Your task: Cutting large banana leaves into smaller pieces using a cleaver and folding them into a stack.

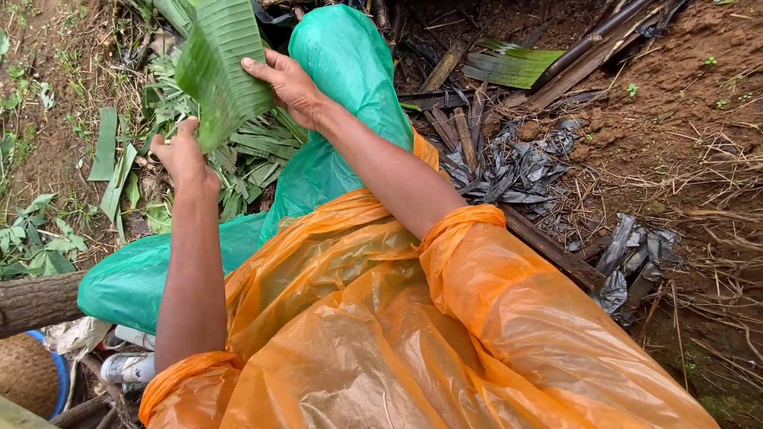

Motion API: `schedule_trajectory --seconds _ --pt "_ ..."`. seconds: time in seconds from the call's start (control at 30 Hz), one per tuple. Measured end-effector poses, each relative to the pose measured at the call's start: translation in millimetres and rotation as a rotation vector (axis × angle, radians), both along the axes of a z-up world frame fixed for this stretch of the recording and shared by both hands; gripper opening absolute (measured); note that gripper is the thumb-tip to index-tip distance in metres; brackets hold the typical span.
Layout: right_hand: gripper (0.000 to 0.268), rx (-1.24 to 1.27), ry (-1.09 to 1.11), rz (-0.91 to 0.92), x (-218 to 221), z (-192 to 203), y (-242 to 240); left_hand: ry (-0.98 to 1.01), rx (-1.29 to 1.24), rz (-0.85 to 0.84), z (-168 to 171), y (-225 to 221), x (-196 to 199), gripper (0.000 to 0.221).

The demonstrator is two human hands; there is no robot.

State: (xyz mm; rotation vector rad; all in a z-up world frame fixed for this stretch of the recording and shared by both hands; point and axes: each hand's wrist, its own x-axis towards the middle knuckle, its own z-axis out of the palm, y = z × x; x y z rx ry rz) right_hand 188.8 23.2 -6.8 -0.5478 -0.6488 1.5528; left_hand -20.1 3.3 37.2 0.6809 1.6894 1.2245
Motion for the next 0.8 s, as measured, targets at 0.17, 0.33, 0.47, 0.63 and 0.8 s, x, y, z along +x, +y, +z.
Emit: schedule_trajectory --seconds 0.17,0.33,0.47,0.63,0.8 --pt "0.052 -0.084 -0.074 0.042 2 22 -14 0.426 0.211 -0.324 17 -19 8 0.093" --pt "0.052 -0.162 -0.192 0.107 3 31 -20 0.827 0.610 -0.990 53 -44 37 0.107" --pt "0.051 -0.109 -0.163 0.109 6 31 -23 0.919 0.604 -1.023 52 -45 51 0.107" --pt "0.045 0.062 -0.149 0.199 9 29 -27 0.742 0.681 -0.927 57 -50 65 0.073" --pt "0.054 0.100 -0.165 0.221 10 33 -30 0.581 0.773 -0.780 51 -36 55 0.044"
